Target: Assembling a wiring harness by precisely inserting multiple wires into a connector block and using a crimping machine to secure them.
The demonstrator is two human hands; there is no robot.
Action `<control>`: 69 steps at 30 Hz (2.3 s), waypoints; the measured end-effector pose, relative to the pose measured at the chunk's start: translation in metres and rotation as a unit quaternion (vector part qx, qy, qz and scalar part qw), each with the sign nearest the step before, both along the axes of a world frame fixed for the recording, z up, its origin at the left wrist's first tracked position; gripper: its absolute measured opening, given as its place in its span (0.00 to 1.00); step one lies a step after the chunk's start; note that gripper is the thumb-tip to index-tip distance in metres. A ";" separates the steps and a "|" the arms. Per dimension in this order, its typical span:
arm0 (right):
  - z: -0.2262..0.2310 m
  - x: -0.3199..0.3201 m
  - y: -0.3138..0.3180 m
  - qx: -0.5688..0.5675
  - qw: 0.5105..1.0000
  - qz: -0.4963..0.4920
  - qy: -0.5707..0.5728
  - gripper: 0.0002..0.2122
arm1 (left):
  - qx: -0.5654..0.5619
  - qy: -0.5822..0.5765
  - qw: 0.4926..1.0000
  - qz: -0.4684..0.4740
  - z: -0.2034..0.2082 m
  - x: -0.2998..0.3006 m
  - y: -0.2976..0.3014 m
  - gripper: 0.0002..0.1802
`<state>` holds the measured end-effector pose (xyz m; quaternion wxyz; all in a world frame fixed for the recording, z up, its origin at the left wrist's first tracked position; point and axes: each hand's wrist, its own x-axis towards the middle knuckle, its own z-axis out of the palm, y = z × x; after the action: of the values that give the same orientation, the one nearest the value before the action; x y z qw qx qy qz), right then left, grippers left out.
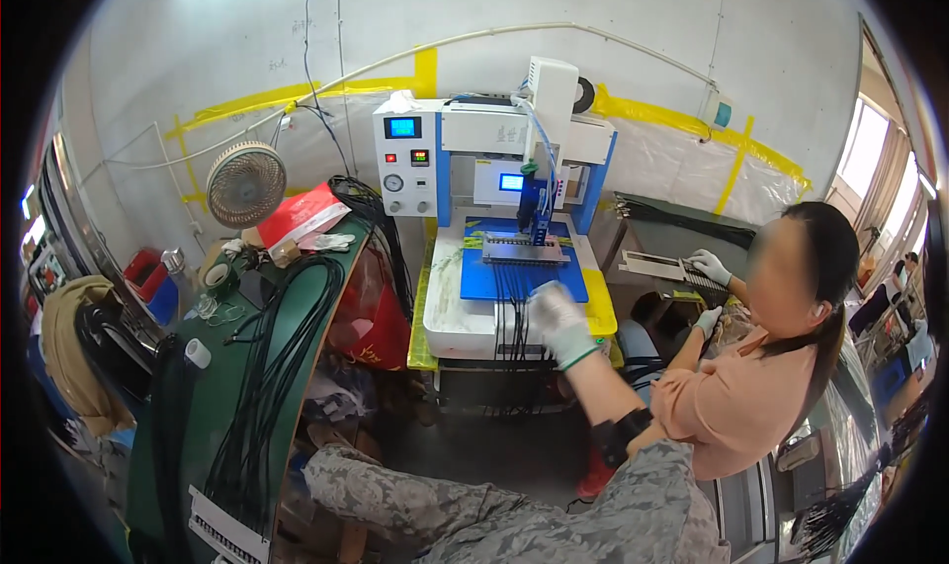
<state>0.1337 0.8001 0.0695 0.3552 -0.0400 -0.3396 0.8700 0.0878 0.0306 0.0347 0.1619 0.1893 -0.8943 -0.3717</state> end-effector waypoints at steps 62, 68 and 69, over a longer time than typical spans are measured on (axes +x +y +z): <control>-0.110 -0.039 -0.463 0.730 0.226 0.583 0.277 0.17 | -0.306 -0.153 0.937 0.071 0.006 -0.023 0.052 0.30; -0.112 -0.042 -0.463 0.739 0.220 0.572 0.280 0.17 | -0.309 -0.166 0.934 0.069 0.009 -0.024 0.051 0.31; -0.109 -0.042 -0.462 0.748 0.209 0.573 0.262 0.17 | -0.304 -0.170 0.935 0.069 0.010 -0.022 0.051 0.31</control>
<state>0.0913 0.3384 -0.0396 -0.3051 0.6799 -0.6515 0.1422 0.0655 0.0811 0.0445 0.0828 0.2527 -0.9634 -0.0327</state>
